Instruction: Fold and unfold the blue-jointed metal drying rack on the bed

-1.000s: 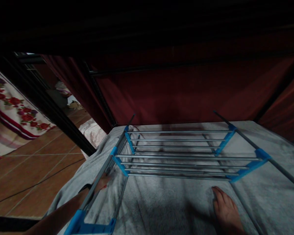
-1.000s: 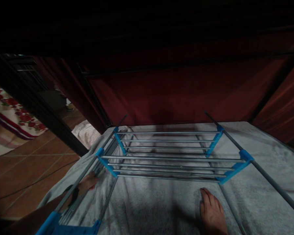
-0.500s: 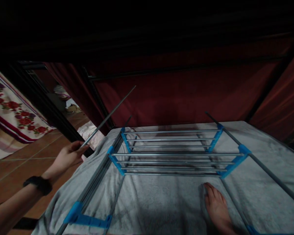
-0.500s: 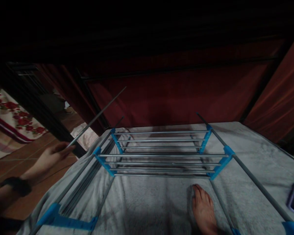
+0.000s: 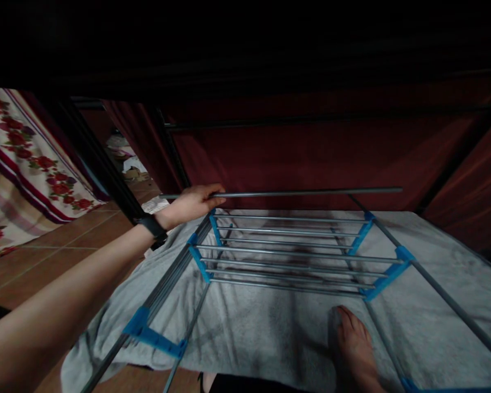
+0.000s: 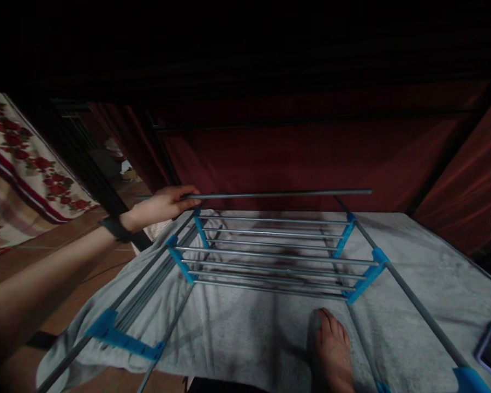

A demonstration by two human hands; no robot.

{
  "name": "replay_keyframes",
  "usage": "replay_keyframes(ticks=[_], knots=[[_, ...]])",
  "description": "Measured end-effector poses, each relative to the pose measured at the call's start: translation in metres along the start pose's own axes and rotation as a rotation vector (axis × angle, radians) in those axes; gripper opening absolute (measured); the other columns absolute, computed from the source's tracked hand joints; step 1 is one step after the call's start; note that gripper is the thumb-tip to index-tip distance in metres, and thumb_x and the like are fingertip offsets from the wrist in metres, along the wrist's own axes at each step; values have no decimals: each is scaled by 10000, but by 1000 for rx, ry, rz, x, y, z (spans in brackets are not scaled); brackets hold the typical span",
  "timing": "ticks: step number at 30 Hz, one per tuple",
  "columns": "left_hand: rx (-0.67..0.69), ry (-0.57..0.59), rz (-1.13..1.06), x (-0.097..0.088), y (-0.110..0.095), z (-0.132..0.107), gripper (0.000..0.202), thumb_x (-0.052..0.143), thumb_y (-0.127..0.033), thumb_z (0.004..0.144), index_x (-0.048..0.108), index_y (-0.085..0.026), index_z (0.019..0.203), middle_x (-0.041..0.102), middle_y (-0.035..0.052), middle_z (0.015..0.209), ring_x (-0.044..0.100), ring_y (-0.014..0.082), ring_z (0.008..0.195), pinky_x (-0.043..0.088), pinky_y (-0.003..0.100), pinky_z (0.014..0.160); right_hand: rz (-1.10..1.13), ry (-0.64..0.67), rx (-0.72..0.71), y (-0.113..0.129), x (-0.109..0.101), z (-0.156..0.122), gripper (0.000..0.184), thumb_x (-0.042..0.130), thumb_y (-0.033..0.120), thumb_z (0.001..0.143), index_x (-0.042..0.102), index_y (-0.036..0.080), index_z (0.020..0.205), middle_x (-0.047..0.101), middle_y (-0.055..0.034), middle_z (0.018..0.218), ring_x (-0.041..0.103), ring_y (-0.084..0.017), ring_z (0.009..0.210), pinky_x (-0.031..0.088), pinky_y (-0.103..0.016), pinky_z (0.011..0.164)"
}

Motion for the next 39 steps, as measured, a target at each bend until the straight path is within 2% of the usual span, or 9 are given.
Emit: replay_keyframes(ticks=[3,7,10,13,20,25,30,35,39], knots=[[13,23,119,13,-26,26,273,581,-421,958,722,-238,1103,751,9,946,672,210,905,449,288,815,4,26,2,1,0,0,460,344,200,976,584,176,1367,630,-141,1382,592,-312,1269,452,-487,1077],[107,-16,205,37,-71,41,298,608,-395,981,727,-283,1231,762,26,1193,679,244,1094,450,321,900,15,27,-5,0,0,0,448,340,203,980,588,175,1352,632,-142,1371,591,-305,1267,453,-477,1079],[170,-98,183,56,-98,31,284,562,-373,1019,734,-249,1208,752,48,1237,685,240,1106,461,319,885,30,1,2,0,-3,1,447,348,197,978,590,191,1353,640,-136,1357,590,-303,1264,454,-484,1081],[163,-172,98,74,-106,4,286,512,-380,1041,737,-225,1123,767,54,1086,703,225,999,473,312,821,67,-7,1,5,-6,1,452,383,181,960,596,198,1358,647,-134,1357,589,-312,1260,464,-496,1072],[165,-230,-123,129,-86,-76,363,426,-427,1059,727,-226,1037,775,47,980,722,222,915,512,338,815,182,-31,84,9,-12,4,469,433,155,918,646,256,1324,672,-93,1337,602,-310,1246,472,-520,1089],[220,-299,-90,162,-65,-119,338,458,-432,1048,737,-249,994,797,17,933,750,215,839,533,333,756,360,-85,161,4,-20,8,447,470,166,886,695,272,1257,704,-65,1299,621,-278,1234,473,-494,1124],[208,-331,-17,185,-38,-144,387,452,-503,1033,761,-273,994,814,16,939,771,233,838,578,341,755,653,-121,330,-8,-23,10,361,527,273,868,737,232,1158,742,-85,1235,655,-288,1214,484,-498,1124],[116,-271,-7,211,-14,-159,420,452,-542,1002,797,-303,977,821,21,922,771,258,817,610,355,734,797,-147,490,-13,-28,8,370,570,441,904,744,205,1131,761,-117,1204,673,-312,1184,503,-509,1098],[54,-180,-21,234,-2,-167,378,480,-482,974,811,-300,968,826,21,947,775,262,837,620,353,738,976,-178,632,-13,-31,9,432,709,598,813,758,233,1038,778,-91,1110,703,-300,1061,553,-475,1021]])
Point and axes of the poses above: each hand's wrist, its own z-axis towards the middle knuckle, its own x-axis out of the palm, y = z × x, the point moved 7 cm from there along z, towards the middle knuckle
